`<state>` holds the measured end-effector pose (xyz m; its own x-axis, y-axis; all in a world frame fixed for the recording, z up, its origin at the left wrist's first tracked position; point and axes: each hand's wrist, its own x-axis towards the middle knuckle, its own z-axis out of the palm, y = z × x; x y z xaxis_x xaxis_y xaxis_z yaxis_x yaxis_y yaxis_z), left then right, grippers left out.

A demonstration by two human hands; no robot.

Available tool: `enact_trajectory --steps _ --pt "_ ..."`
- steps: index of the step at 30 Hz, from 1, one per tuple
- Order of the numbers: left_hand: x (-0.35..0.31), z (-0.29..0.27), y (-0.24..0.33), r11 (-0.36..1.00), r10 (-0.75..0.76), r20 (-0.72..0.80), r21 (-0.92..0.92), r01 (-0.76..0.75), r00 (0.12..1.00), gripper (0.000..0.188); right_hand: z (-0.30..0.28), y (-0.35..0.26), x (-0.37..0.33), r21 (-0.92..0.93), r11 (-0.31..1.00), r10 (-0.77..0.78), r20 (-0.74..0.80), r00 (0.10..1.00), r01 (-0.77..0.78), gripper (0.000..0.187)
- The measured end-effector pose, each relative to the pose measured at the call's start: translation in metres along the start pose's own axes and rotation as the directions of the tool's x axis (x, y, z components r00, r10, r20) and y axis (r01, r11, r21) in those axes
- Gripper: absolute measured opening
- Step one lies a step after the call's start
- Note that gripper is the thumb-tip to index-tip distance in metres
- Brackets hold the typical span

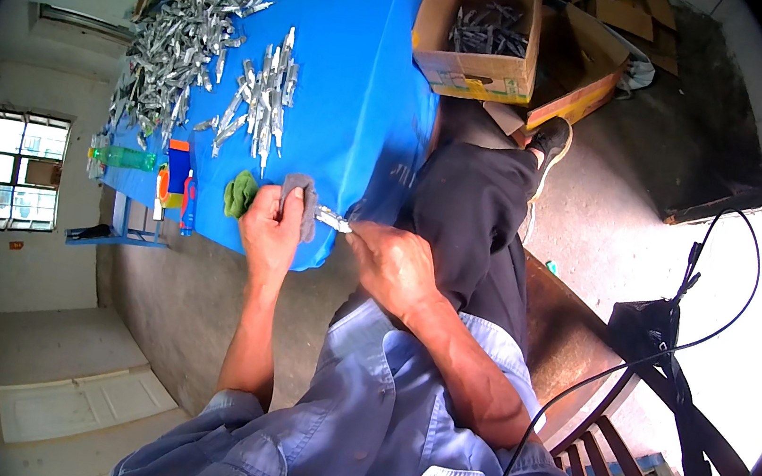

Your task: The person uses a red and blue handled tool to apply pressure or glue to small silver-colored metal components while seated at a blue table.

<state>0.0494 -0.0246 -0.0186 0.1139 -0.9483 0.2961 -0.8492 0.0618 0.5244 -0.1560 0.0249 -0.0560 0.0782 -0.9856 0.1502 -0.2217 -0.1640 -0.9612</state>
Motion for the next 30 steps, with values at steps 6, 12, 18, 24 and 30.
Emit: enact_trajectory --steps 6,12,18,24,30 --pt "0.005 -0.020 0.009 0.966 -0.117 0.013 -0.232 0.117 0.993 0.019 -0.001 -0.001 -0.001 0.068 0.998 0.005 -0.071 0.997 0.000 0.011" --pt "-0.025 0.002 0.057 0.965 0.258 0.117 0.017 -0.262 0.959 0.016 -0.004 0.004 -0.001 0.000 0.999 -0.038 -0.026 0.999 0.038 0.014" --pt "-0.017 0.001 0.049 0.976 0.200 0.100 0.066 -0.207 0.975 0.015 -0.002 0.006 -0.001 0.007 0.998 -0.064 -0.038 0.997 0.064 0.016" --pt "-0.002 -0.008 0.026 0.974 0.122 0.060 0.183 -0.131 0.991 0.018 -0.001 0.004 -0.001 -0.010 0.998 -0.060 -0.039 0.997 0.059 0.018" --pt "-0.001 -0.006 0.024 0.994 0.059 0.047 0.093 -0.063 0.997 0.020 0.000 0.003 0.000 -0.014 0.998 -0.056 -0.053 0.997 0.056 0.019"
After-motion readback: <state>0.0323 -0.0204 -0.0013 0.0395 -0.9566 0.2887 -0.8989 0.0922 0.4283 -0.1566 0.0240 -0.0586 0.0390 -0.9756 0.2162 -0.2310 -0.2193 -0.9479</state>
